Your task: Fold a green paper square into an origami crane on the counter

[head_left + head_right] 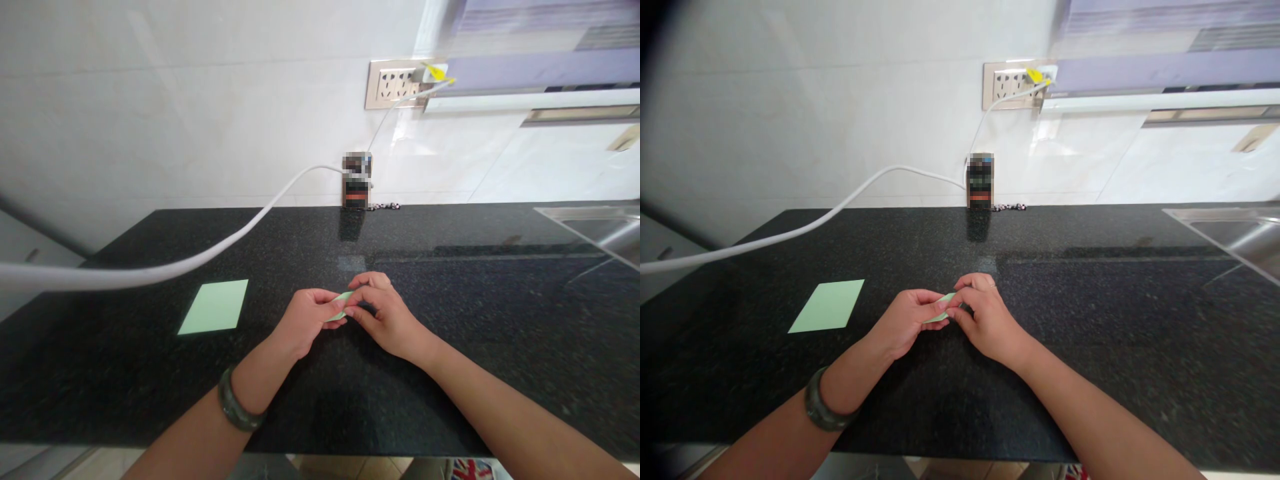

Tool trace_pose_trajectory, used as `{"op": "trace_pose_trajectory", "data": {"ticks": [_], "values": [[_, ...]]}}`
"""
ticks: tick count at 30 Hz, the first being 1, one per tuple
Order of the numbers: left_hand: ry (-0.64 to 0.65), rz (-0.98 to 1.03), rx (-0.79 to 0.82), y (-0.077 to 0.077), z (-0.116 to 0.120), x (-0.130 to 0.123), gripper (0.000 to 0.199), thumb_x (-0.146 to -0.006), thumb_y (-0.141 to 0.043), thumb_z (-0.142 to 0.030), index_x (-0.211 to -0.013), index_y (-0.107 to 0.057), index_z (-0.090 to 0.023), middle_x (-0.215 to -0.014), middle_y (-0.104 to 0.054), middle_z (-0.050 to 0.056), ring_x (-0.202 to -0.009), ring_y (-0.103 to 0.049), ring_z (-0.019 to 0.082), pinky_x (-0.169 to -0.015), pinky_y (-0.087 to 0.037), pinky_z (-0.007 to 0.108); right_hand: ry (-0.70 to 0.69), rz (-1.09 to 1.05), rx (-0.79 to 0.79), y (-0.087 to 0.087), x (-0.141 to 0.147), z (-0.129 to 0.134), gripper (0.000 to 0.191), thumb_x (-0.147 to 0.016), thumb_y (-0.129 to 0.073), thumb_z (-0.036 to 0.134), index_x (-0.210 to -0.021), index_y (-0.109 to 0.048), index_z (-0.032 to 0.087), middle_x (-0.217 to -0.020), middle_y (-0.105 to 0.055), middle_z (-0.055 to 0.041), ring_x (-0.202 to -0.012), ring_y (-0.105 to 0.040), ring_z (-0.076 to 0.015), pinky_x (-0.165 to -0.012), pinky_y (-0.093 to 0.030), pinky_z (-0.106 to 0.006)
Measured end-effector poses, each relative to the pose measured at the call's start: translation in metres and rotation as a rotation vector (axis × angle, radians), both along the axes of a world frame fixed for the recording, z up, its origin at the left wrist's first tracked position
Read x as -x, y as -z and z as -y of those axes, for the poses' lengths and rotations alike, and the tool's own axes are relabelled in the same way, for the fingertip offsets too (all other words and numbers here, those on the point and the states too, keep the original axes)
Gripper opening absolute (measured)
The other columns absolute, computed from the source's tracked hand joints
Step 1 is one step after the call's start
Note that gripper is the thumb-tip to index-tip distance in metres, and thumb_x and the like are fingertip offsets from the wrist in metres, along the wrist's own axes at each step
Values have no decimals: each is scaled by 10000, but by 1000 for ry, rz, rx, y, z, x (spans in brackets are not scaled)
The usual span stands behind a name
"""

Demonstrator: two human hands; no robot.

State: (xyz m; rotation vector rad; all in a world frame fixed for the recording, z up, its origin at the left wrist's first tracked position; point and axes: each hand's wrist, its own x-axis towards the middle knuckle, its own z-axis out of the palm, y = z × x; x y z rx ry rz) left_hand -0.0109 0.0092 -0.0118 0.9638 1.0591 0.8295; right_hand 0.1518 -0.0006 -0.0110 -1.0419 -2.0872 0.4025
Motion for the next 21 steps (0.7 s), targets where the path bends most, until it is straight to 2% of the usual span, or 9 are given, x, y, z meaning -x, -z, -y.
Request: {"op": "trace_pose_trajectory", "data": {"ticks": [7,11,14,16,18,21], "values": [[13,13,18,-2,0,0,215,-640,-686,-269,-747,-649,-87,-633,-618,35,-549,-563,89,-572,-451,232,-27,-20,67,-2,0,1,49,-785,-537,167,-782,-581,190,-951,-496,-65,-942,-466,-192,-838,-391,-373],[25,12,20,-2,0,0,212,-649,-679,-261,-754,-644,-81,-626,-616,37,-554,-567,92,-571,-454,228,-19,-115,156,2,-2,-1,82,-756,-571,160,-829,-551,192,-934,-505,-53,-915,-486,-175,-819,-405,-344],[43,4,2,-3,0,0,223,-655,-670,-244,-799,-638,-76,-658,-622,44,-553,-571,93,-568,-456,226,-3,-277,349,10,-2,-5,335,-719,-615,193,-1018,-467,220,-884,-531,-31,-806,-530,-157,-708,-447,-306],[58,-8,-16,-4,1,-1,262,-652,-672,-233,-859,-624,-81,-699,-630,48,-557,-577,96,-572,-462,232,-53,-394,529,14,-2,-6,444,-713,-623,225,-1098,-402,234,-794,-542,-2,-692,-545,-137,-601,-451,-269],[62,-26,-51,-5,2,-1,314,-646,-678,-230,-916,-600,-90,-676,-621,31,-556,-583,102,-580,-470,243,-128,-498,674,16,-2,-7,456,-707,-629,240,-1098,-395,232,-717,-541,22,-616,-541,-121,-533,-431,-242],[67,-41,-120,-6,2,-1,356,-643,-685,-250,-944,-570,-99,-591,-590,-1,-547,-583,109,-577,-472,243,-196,-634,794,14,0,-7,429,-681,-653,231,-1049,-433,215,-670,-548,35,-559,-526,-100,-495,-407,-221]]}}
